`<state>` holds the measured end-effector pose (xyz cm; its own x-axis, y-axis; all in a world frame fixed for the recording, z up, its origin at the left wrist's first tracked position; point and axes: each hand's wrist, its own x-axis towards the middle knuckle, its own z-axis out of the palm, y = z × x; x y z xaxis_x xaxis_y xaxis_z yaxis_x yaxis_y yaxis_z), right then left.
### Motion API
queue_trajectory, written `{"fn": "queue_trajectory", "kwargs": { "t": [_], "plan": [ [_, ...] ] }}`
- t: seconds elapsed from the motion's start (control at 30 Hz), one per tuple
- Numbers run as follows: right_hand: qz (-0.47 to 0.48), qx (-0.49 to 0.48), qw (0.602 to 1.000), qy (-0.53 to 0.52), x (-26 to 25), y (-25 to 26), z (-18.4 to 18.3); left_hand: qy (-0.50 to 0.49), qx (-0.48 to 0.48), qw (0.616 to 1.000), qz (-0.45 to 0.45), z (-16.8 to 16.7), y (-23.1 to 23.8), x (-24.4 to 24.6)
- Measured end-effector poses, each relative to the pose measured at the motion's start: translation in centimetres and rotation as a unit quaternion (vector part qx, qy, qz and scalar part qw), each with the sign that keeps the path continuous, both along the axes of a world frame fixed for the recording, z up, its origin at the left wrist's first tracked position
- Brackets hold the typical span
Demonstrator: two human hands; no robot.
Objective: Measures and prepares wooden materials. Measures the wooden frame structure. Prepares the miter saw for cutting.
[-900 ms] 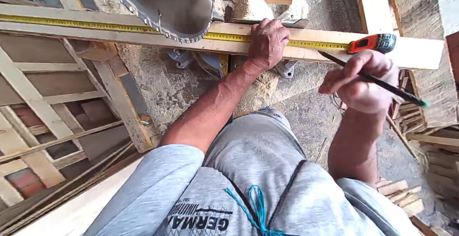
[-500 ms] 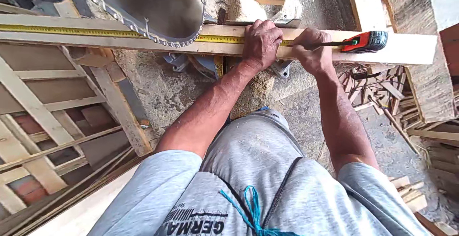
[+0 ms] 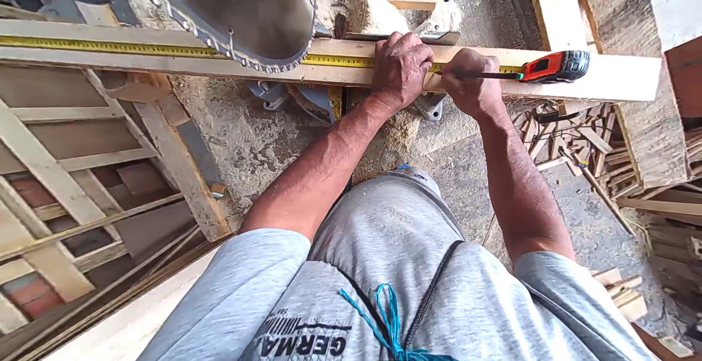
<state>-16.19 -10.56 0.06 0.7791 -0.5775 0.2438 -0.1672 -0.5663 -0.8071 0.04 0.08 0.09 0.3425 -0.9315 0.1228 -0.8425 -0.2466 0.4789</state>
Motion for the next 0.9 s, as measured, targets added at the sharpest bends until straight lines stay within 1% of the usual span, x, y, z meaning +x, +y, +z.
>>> {"fn": "queue_trajectory", "kwargs": {
  "t": [0.17,0.27,0.4,0.8,0.9],
  "plan": [
    [0.001,0.001,1.0,0.012,-0.01,-0.07,0.21,-0.001,0.0,1.0,0.001,-0.06,-0.03,0.0],
    [-0.002,-0.007,1.0,-0.004,0.03,0.02,-0.05,-0.001,0.002,1.0,0.002,-0.05,-0.02,-0.01],
    [0.0,-0.005,1.0,0.016,0.0,-0.02,0.18,-0.002,-0.001,1.0,0.002,-0.05,0.02,0.0],
    [-0.009,-0.007,1.0,0.021,0.04,0.18,0.28,0.0,0.004,1.0,0.0,-0.01,-0.02,0.06],
    [0.026,0.001,0.999,0.043,-0.19,-0.21,0.54,0.003,0.001,1.0,0.0,-0.05,-0.06,0.04]
  ]
}}
